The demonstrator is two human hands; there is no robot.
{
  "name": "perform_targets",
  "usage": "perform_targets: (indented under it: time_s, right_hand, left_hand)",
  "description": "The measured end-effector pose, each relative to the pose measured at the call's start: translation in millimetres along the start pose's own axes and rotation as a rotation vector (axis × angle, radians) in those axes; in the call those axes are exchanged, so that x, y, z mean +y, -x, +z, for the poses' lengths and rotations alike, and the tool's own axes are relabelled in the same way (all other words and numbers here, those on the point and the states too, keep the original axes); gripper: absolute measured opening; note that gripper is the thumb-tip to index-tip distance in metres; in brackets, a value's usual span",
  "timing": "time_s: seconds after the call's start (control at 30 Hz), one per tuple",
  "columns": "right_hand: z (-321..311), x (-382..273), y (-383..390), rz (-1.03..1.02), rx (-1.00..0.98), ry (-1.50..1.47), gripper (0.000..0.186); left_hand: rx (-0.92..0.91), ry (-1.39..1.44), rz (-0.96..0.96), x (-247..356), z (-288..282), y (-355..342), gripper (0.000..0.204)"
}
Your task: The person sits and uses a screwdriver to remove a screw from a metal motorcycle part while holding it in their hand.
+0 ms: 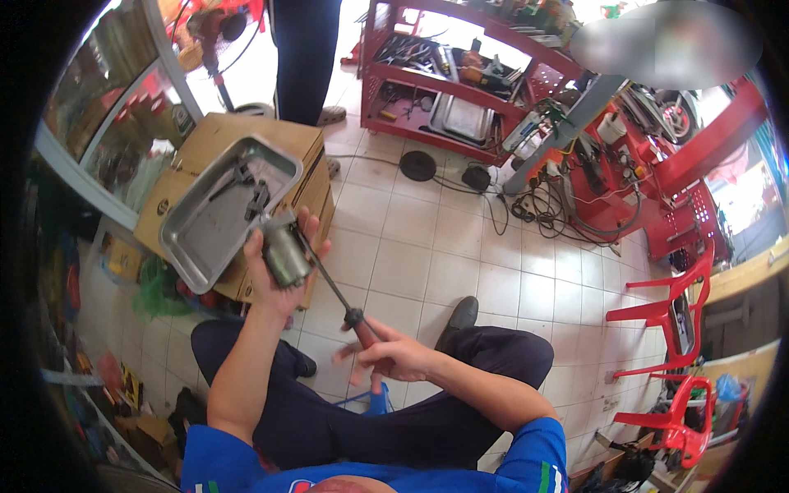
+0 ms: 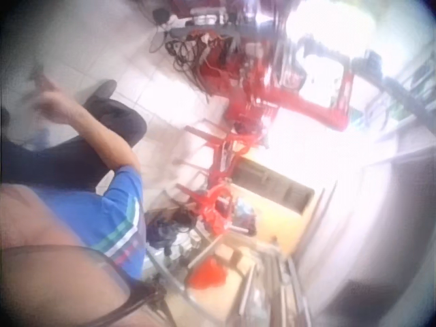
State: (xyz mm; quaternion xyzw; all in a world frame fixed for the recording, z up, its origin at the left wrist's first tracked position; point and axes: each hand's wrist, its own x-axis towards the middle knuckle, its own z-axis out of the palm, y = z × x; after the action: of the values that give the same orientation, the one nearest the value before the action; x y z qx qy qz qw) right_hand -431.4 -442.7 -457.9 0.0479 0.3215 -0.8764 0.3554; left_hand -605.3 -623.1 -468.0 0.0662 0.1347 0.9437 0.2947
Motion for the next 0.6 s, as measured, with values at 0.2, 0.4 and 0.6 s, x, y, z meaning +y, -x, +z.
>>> perform_targets:
  time_s: [0.2,0.4,0.6]
  right_hand:
    - [4,-9,1,0.060,0.307,0.924,0.046]
    - [-14,7,5,-0.585,0.355,1.485,0.065]
    - [0,10,-5,-0.007,0.323,0.389,0.061]
  left_hand:
    - [0.130,-0.346,0.047,-8,5,8,0.039]
    - [0.159,-0.310,0.044,-2,5,3,0.038]
    - [-0.040,-0.162,0.045,1,6,7,0.037]
